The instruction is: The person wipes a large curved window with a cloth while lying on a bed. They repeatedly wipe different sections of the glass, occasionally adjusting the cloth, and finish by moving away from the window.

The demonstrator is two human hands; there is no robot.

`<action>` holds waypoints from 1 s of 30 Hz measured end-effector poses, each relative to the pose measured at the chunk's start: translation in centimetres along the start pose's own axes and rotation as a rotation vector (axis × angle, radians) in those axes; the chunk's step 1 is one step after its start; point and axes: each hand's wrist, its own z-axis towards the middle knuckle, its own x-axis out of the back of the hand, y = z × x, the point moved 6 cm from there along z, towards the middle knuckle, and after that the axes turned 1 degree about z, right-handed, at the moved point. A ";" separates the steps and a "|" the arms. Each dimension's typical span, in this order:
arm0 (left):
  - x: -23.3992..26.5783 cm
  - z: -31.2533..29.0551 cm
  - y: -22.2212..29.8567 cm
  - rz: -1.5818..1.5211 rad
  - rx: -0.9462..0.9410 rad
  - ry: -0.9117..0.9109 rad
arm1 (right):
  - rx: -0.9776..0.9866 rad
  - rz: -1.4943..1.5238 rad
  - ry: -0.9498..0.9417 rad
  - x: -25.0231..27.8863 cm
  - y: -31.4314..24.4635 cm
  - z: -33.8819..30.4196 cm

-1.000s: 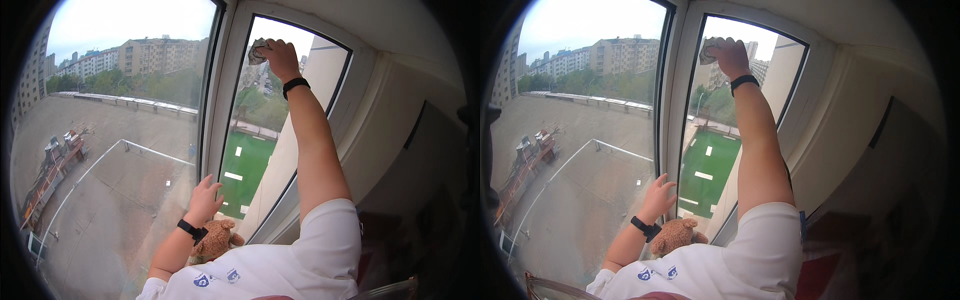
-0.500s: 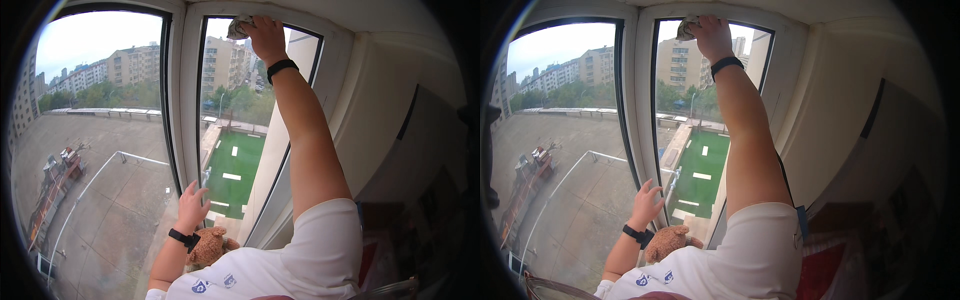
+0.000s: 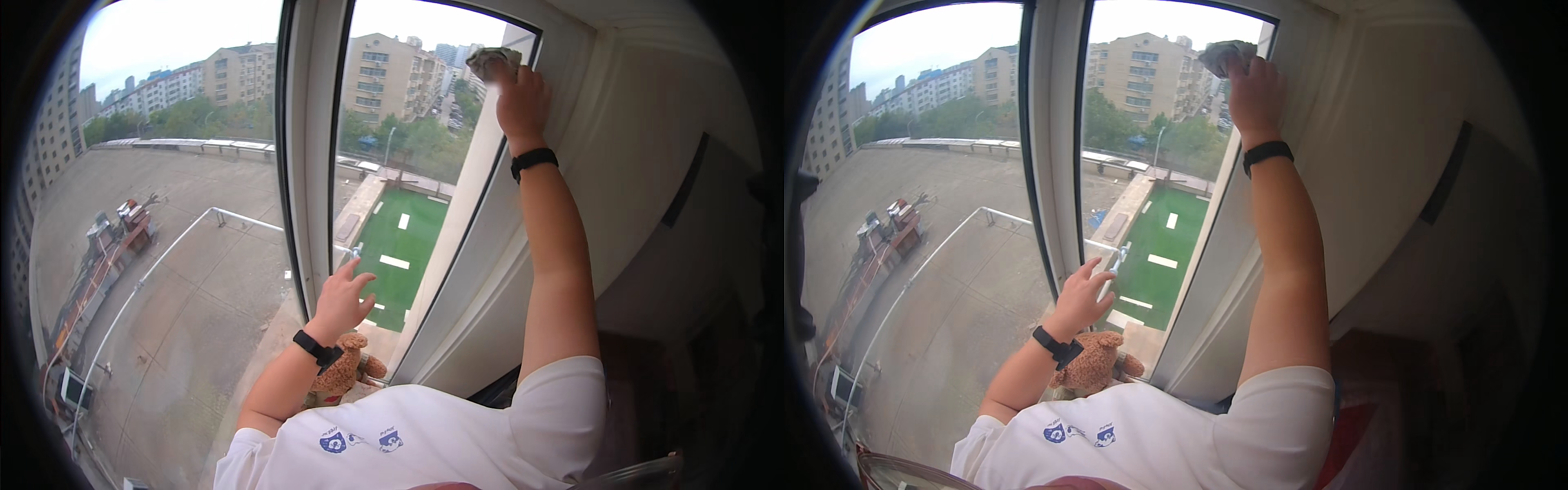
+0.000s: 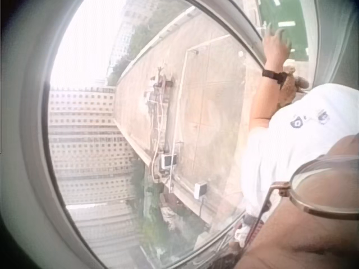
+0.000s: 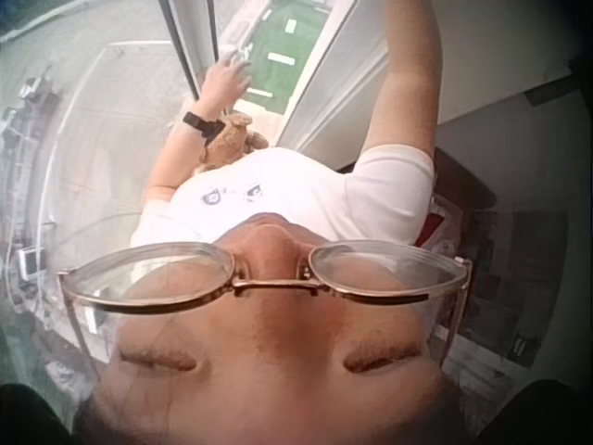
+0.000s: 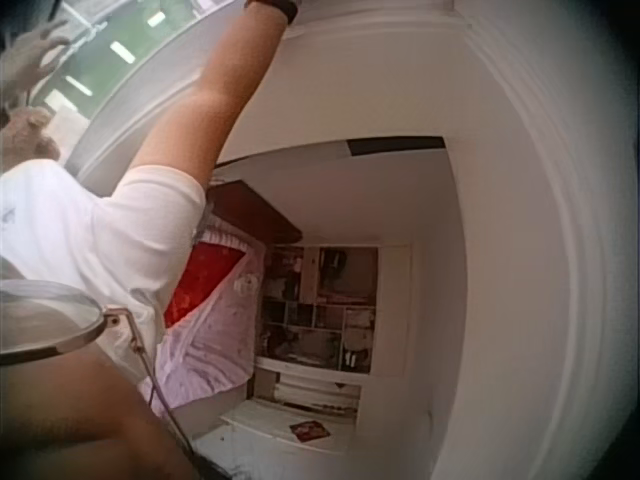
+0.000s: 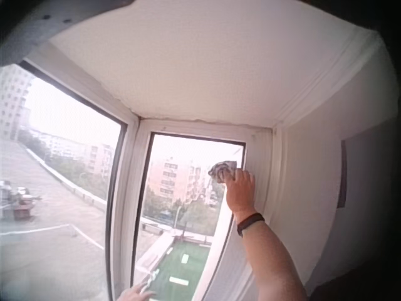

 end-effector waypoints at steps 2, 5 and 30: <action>0.5 -0.8 0.6 0.055 -0.011 -0.009 | -0.089 0.034 -0.062 -0.4 -0.4 -0.9; 3.8 -1.7 0.7 0.111 0.044 0.069 | -0.125 0.135 0.029 0.2 -1.5 -1.0; 31.8 -20.5 5.2 0.982 0.243 0.920 | -0.706 1.216 0.261 12.4 -31.6 22.0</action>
